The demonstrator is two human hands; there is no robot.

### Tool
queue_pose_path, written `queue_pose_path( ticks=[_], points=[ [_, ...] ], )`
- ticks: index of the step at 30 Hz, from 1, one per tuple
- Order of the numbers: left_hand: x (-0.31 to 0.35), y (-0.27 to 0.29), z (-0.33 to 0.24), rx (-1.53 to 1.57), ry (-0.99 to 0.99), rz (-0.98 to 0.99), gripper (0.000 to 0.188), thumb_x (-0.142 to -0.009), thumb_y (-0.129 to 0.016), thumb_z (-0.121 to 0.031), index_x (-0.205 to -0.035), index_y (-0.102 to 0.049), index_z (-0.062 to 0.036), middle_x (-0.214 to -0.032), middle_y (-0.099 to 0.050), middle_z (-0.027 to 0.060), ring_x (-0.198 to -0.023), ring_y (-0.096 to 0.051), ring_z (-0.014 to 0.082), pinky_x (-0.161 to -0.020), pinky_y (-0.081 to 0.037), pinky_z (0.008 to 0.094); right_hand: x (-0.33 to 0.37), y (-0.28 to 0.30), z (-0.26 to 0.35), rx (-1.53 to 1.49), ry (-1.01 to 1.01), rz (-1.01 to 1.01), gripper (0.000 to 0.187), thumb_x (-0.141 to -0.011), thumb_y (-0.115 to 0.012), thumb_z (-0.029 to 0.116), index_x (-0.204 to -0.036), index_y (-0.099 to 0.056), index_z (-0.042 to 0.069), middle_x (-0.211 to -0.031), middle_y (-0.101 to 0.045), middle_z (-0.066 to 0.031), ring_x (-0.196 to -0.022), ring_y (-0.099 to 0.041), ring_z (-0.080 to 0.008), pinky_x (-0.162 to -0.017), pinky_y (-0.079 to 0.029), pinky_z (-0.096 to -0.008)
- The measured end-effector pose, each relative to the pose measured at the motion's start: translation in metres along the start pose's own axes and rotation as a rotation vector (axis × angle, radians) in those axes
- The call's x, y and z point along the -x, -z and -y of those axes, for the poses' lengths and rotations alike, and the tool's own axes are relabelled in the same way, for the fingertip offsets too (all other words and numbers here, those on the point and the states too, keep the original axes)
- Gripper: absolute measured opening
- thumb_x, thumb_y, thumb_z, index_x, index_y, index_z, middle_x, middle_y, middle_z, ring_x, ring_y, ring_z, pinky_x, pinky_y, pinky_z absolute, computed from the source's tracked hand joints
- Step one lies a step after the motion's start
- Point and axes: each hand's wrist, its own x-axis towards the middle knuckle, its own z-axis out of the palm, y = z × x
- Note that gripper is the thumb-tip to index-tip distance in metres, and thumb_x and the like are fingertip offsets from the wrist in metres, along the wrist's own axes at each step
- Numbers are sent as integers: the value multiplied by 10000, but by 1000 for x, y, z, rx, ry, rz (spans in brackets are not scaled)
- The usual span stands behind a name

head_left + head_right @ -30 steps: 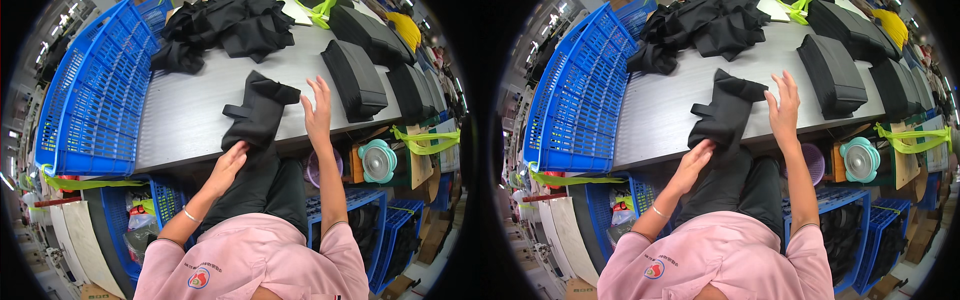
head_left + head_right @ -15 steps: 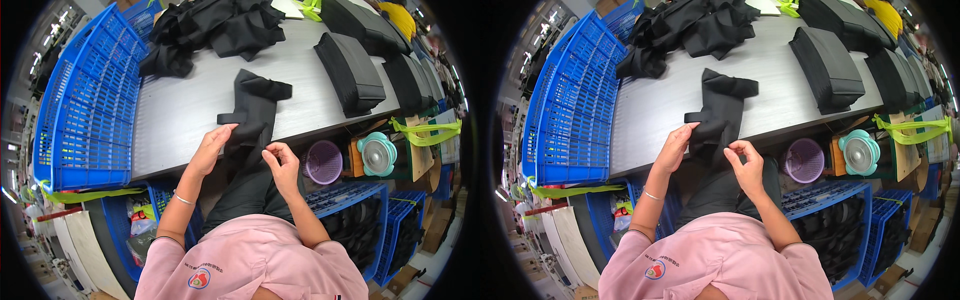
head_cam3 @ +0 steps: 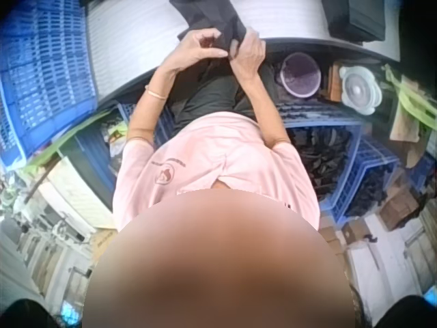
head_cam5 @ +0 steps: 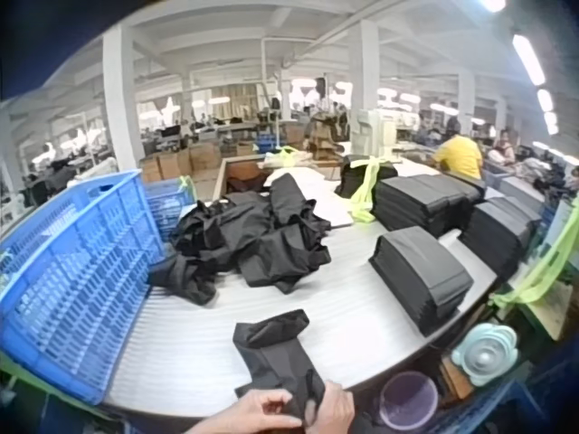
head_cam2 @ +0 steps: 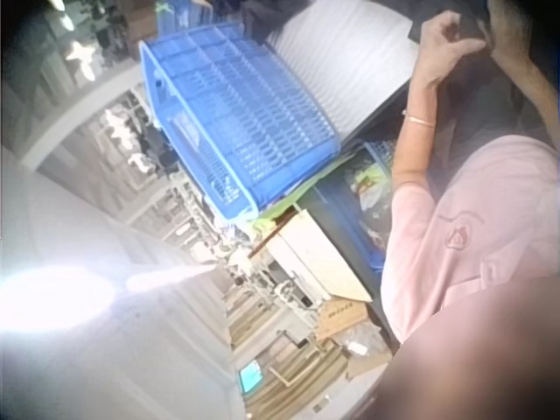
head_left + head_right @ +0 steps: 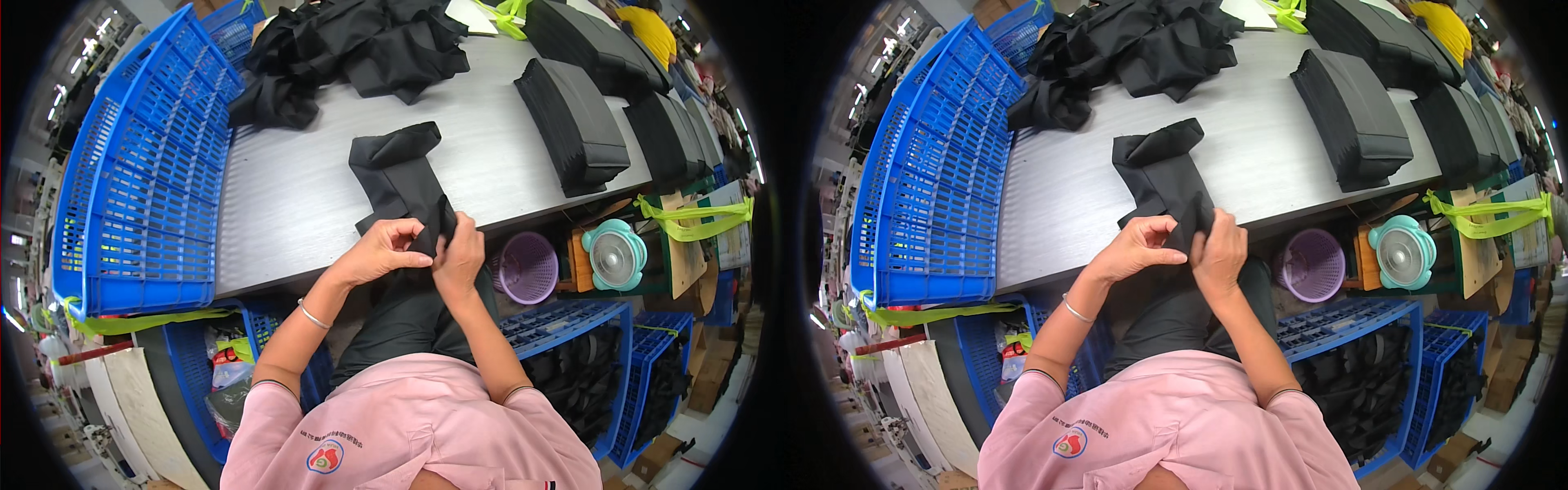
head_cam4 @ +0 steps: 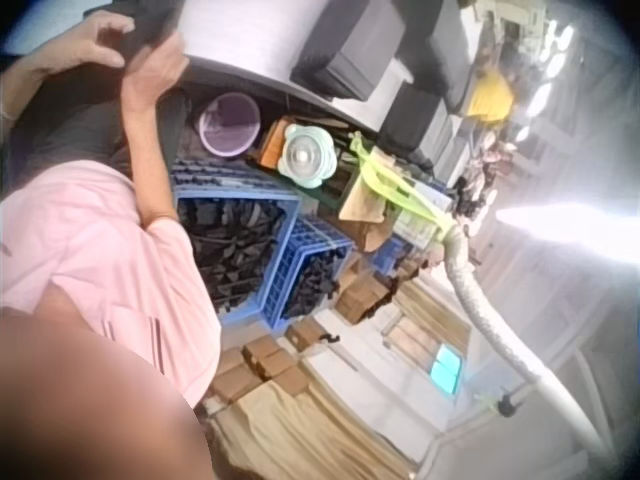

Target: The recorder is sorting and inspecting black fabric components, likely for garment or bag manufacturing.

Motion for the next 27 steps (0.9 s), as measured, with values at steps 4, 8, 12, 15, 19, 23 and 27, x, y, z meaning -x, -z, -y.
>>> queue_pose_path(
  ticks=[4,8,12,15,19,23,27],
  points=[
    [9,20,6,-550,-495,-668,132,-818,-668,80,-906,-654,-19,-875,-561,3,-764,-535,58,-643,-435,215,-19,26,-16,-235,-91,-131,353,-770,-529,-127,-1088,-614,0,-1001,-663,-189,-859,-668,-383,-731,-536,-430],
    [-1,14,14,-475,-578,-965,198,-854,-674,43,-1032,-626,-28,-882,-550,1,-682,-541,47,-611,-441,195,-23,34,1,-182,107,-165,396,-745,-556,-167,-1103,-627,-16,-991,-665,-181,-828,-680,-366,-726,-551,-393],
    [4,-27,10,-191,-284,-889,394,-851,-758,-54,-1181,-545,-23,-936,-547,10,-607,-529,37,-570,-448,189,-37,37,-5,-28,196,-221,476,-736,-567,-167,-1178,-636,-4,-942,-656,-139,-769,-677,-309,-666,-550,-354],
    [7,-36,30,-454,-335,-818,542,-787,-767,-26,-1258,-501,-62,-937,-568,37,-622,-545,49,-576,-462,210,-44,32,-8,4,356,-175,419,-780,-603,-106,-1179,-655,13,-898,-644,-103,-731,-668,-268,-634,-539,-341],
    [10,8,24,-467,-420,-1076,642,-698,-504,170,-1298,-486,-57,-996,-574,48,-560,-439,50,-546,-406,209,-64,40,-39,-81,311,6,412,-817,-665,-30,-1225,-633,18,-960,-623,-106,-755,-643,-279,-663,-529,-335],
    [8,4,9,-410,-485,-1019,665,-693,-471,187,-1322,-465,-30,-1123,-571,78,-555,-417,36,-535,-386,192,-93,76,-31,-411,124,482,555,-830,-775,180,-1318,-563,24,-1165,-582,-150,-896,-609,-260,-824,-506,-357],
    [12,-5,11,-314,-456,-953,668,-699,-473,178,-1339,-450,-10,-1224,-545,106,-567,-426,42,-534,-392,192,-157,100,-86,114,281,-36,421,-843,-764,217,-1176,-610,9,-1173,-607,-180,-1040,-617,-337,-876,-492,-428]
  ],
)
